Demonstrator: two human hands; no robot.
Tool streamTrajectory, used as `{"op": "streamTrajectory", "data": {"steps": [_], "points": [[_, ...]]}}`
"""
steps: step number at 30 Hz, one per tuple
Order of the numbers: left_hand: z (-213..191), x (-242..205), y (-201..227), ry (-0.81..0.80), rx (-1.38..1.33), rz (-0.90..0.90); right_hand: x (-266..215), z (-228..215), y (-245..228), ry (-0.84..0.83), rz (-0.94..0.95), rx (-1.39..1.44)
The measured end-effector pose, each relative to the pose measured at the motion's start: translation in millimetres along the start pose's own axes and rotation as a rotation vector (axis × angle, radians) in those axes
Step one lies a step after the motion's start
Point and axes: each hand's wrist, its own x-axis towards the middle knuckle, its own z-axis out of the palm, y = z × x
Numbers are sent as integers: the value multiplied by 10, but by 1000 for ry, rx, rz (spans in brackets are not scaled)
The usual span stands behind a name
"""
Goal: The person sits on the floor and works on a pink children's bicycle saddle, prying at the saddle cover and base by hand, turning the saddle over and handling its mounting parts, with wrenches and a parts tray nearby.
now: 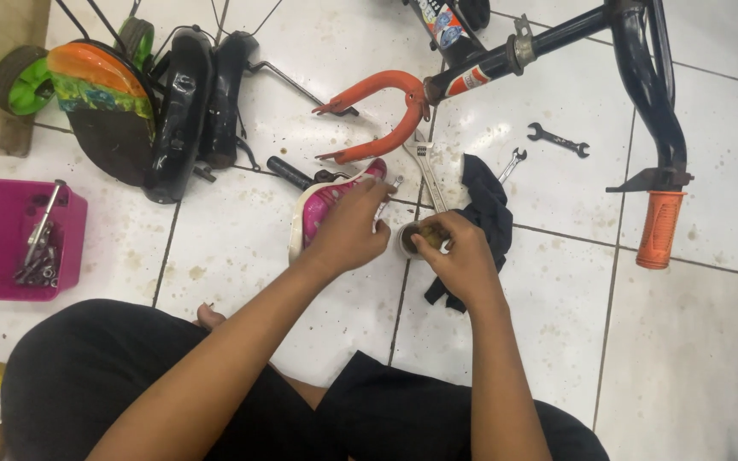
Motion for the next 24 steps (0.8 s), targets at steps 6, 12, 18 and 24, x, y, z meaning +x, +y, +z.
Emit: {"op": "streamTrajectory", "data": {"steps": [6,12,18,24], "points": [[-352,79,-141,-16,644,-167,-3,11,-50,-23,26,-9],[-400,39,-24,-40,468,-283,-11,19,-54,-32,2,-5],[-503,-38,50,3,338,-290,-3,49,-107,-5,-7,12],[-517,-173,25,-5,225,-272,-1,61,-123,60,36,245]]}}
